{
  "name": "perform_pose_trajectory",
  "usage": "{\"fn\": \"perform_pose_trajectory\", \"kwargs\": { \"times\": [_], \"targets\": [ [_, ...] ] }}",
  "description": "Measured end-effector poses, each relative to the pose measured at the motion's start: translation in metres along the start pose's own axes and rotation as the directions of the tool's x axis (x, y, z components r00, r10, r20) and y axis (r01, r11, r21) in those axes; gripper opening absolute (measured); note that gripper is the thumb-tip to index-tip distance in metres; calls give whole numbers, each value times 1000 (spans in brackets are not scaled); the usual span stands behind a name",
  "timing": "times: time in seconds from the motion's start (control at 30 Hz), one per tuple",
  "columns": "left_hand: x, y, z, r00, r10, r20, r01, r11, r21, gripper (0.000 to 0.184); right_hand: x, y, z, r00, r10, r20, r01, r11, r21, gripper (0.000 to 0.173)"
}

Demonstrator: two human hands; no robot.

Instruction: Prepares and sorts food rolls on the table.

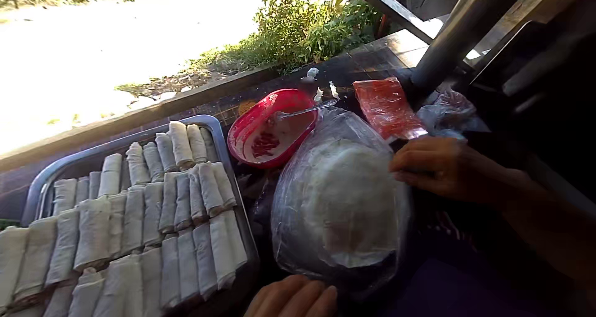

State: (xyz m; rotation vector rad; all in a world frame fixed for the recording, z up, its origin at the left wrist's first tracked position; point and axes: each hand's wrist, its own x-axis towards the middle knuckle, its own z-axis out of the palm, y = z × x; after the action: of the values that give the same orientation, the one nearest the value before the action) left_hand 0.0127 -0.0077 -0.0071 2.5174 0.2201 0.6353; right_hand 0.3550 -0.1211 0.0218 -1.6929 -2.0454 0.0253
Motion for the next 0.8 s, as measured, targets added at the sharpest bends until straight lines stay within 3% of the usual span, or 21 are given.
{"fn": "perform_pose_trajectory", "kwargs": {
  "times": [0.17, 0.23, 0.37, 0.43, 0.5, 0.63, 0.8],
  "targets": [
    [33, 9, 40, 997, -47, -69, 50, 997, 51, 23, -40, 45, -14, 925, 315, -210, -357, 911, -207, 20],
    [53, 7, 55, 993, -50, -108, 63, 991, 118, 31, -55, 66, -12, 900, 370, -231, -421, 875, -239, 17],
    [93, -9, 86, 996, -76, -41, 86, 917, 389, 70, -81, 78, 9, 947, 291, -137, -314, 931, -185, 14],
    [101, -19, 101, 993, -121, -4, 109, 875, 471, 82, -82, 81, 19, 951, 236, -199, -273, 943, -189, 17],
    [101, -24, 106, 989, -145, 26, 112, 854, 507, 85, -77, 90, 24, 946, 205, -250, -262, 940, -218, 18],
    [102, -22, 105, 985, -172, 28, 134, 850, 510, 84, -58, 107, 40, 968, 195, -160, -232, 938, -258, 20],
    [122, 26, 113, 971, -220, -88, 237, 886, 398, 76, -46, 114, 64, 970, 114, -215, -179, 934, -310, 18]
  ]
}}
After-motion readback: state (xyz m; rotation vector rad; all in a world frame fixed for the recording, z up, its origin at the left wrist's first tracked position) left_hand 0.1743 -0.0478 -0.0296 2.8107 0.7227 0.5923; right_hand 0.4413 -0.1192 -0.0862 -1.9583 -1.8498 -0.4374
